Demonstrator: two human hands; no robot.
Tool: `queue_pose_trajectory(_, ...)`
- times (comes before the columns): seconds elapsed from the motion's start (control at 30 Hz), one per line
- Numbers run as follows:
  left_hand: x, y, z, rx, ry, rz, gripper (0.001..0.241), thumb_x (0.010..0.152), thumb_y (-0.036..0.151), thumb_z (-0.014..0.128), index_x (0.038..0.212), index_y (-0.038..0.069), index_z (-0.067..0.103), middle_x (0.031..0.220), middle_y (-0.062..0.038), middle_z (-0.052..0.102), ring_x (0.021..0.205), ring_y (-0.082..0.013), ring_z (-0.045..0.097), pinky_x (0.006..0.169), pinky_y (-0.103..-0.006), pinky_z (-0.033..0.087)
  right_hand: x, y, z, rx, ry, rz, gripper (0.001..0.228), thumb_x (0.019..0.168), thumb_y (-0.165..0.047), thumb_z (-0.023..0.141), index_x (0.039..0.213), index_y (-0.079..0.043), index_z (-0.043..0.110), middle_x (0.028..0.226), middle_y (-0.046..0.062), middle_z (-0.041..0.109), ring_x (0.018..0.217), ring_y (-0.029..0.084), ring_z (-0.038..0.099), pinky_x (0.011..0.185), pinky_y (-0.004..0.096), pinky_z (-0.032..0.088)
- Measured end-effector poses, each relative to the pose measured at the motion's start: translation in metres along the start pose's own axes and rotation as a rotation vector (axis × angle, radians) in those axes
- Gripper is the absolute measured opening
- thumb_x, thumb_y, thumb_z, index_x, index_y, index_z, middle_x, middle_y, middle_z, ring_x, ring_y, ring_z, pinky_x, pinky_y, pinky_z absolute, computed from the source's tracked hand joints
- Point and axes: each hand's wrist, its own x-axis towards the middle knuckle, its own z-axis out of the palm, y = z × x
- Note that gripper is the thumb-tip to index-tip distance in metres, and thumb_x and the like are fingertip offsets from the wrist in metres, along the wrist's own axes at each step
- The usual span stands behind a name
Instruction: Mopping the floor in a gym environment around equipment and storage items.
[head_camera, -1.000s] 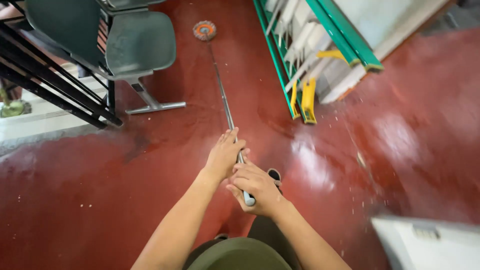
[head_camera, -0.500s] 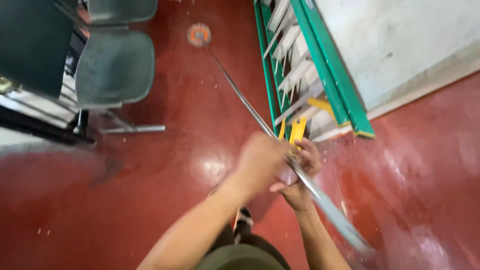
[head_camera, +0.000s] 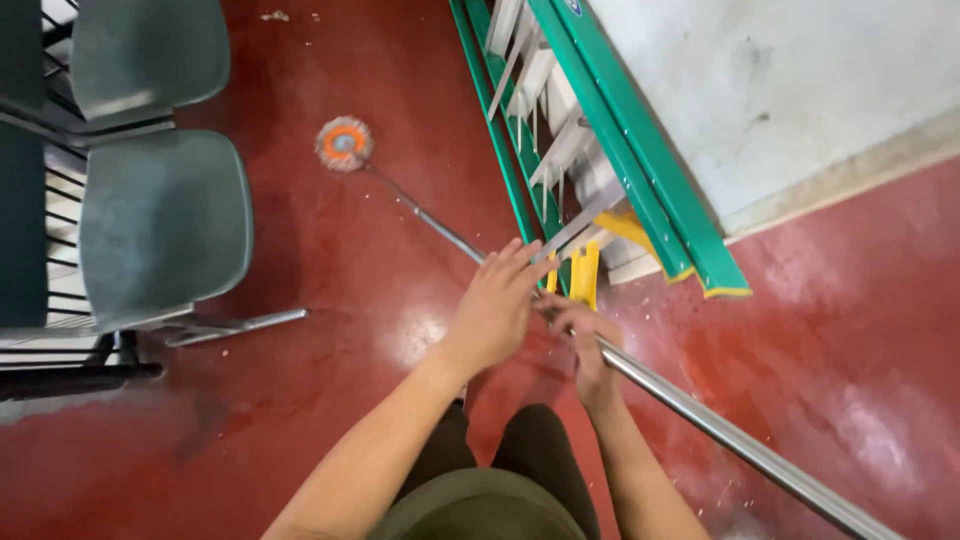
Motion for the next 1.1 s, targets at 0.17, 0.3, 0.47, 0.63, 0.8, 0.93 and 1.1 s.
queue_pose_trajectory(0.17,0.029,-0.084,0.035,-0.016,0.084,-0.156,0.057,0.081,-0.01,0.05,0.127,0.02,0.067,0.121,-0.007,0.069,0.123,-0.0311,0.065,0.109,-0.0492,0.046,0.088,-0.041,-0.006,0.163,0.032,-0.12,0.071,0.114,-0.044,0.027,0.063,-0.005,0.057,0.074,0.022,0.072,0.096,0.041,0.075,0.095,0.047,0.056)
queue_pose_trajectory(0.3,0.077,-0.079,0.031,0.082,0.092,-0.222,0.034,0.078,0.01,0.067,0.109,0.025,0.066,0.103,-0.001,0.066,0.106,-0.0258,0.067,0.103,-0.0479,0.047,0.16,-0.056,-0.027,0.196,0.014,-0.097,0.063,0.111,-0.02,0.036,0.052,-0.004,0.046,0.057,0.023,0.063,0.07,0.037,0.072,0.087,0.048,0.059)
queue_pose_trajectory(0.47,0.155,-0.069,0.048,0.184,0.251,-0.209,0.033,0.082,0.017,0.068,0.113,0.025,0.061,0.097,0.002,0.06,0.099,-0.0214,0.065,0.097,-0.041,0.048,0.256,-0.078,-0.07,0.059,-0.084,-0.057,0.057,0.11,-0.017,0.038,0.055,-0.005,0.047,0.06,0.021,0.064,0.074,0.036,0.073,0.087,0.047,0.06)
queue_pose_trajectory(0.63,0.243,-0.095,0.064,0.473,0.41,-0.299,0.027,0.09,0.025,0.071,0.113,0.017,0.06,0.086,-0.007,0.061,0.083,-0.0305,0.065,0.085,-0.0457,0.05,0.328,-0.044,-0.068,0.562,-0.002,-0.065,0.02,0.111,-0.021,0.047,0.124,-0.006,0.05,0.115,0.025,0.068,0.114,0.036,0.069,0.106,0.045,0.058)
queue_pose_trajectory(0.8,0.299,-0.103,0.015,0.379,0.521,-0.367,0.031,0.094,0.016,0.069,0.118,0.016,0.05,0.09,-0.011,0.064,0.088,-0.0341,0.067,0.087,-0.0455,0.052,0.363,0.022,-0.034,0.328,-0.281,0.083,0.069,0.114,-0.046,0.042,0.157,-0.001,0.013,0.158,0.023,0.037,0.149,0.037,0.033,0.122,0.06,0.026)
queue_pose_trajectory(0.93,0.301,-0.109,-0.008,0.127,0.689,-0.53,0.046,0.092,0.031,0.081,0.121,0.02,0.048,0.139,-0.013,0.057,0.114,-0.0342,0.068,0.096,-0.0482,0.057,0.38,0.068,-0.01,0.296,-0.432,0.218,0.078,0.112,-0.051,0.044,0.165,-0.004,0.012,0.169,0.025,0.016,0.157,0.042,0.014,0.122,0.064,0.025)
queue_pose_trajectory(1.1,0.274,-0.151,-0.016,0.295,0.645,-0.623,0.031,0.097,0.027,0.068,0.124,0.024,0.053,0.112,-0.01,0.066,0.11,-0.0341,0.068,0.1,-0.0494,0.052,0.394,0.07,0.057,0.303,-0.49,0.169,0.066,0.112,-0.047,0.045,0.162,-0.009,0.024,0.164,0.017,0.029,0.153,0.03,0.029,0.123,0.053,0.034)
